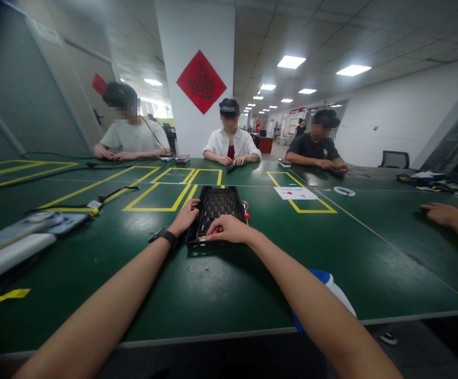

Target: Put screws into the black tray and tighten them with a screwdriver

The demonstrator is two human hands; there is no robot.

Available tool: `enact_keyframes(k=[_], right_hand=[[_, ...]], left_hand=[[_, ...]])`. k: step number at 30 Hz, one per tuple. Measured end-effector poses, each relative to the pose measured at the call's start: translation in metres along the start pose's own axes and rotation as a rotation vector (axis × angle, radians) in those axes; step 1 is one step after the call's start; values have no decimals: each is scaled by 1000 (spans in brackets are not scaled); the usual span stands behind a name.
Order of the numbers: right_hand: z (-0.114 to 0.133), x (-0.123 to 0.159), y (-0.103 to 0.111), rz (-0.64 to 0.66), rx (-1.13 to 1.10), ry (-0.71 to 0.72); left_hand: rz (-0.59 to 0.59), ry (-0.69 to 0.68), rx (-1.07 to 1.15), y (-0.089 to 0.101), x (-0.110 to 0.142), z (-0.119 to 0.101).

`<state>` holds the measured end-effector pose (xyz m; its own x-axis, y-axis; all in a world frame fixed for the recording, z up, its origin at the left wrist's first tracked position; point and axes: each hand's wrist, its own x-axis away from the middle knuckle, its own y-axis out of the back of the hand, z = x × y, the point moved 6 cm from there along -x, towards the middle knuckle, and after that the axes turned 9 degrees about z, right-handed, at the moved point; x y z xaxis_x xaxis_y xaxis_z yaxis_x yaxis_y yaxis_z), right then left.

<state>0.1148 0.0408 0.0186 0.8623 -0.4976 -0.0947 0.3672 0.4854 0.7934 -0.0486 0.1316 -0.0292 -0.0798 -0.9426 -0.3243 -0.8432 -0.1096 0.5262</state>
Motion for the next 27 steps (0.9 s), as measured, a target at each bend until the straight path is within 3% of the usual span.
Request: enact_keyframes(k=[7, 13, 20, 27], right_hand=[[8, -1, 1, -25, 160, 67], [3, -2, 0, -29, 231, 37], [3, -1, -1, -41, 247, 52], [6, 2, 4, -133, 134, 24]], left_hand=[[6, -8, 6, -1, 0, -3], [2, -1, 4, 0, 1, -2], [-1, 2, 25, 0, 1, -3], [-2, 7, 44, 0, 0, -3]])
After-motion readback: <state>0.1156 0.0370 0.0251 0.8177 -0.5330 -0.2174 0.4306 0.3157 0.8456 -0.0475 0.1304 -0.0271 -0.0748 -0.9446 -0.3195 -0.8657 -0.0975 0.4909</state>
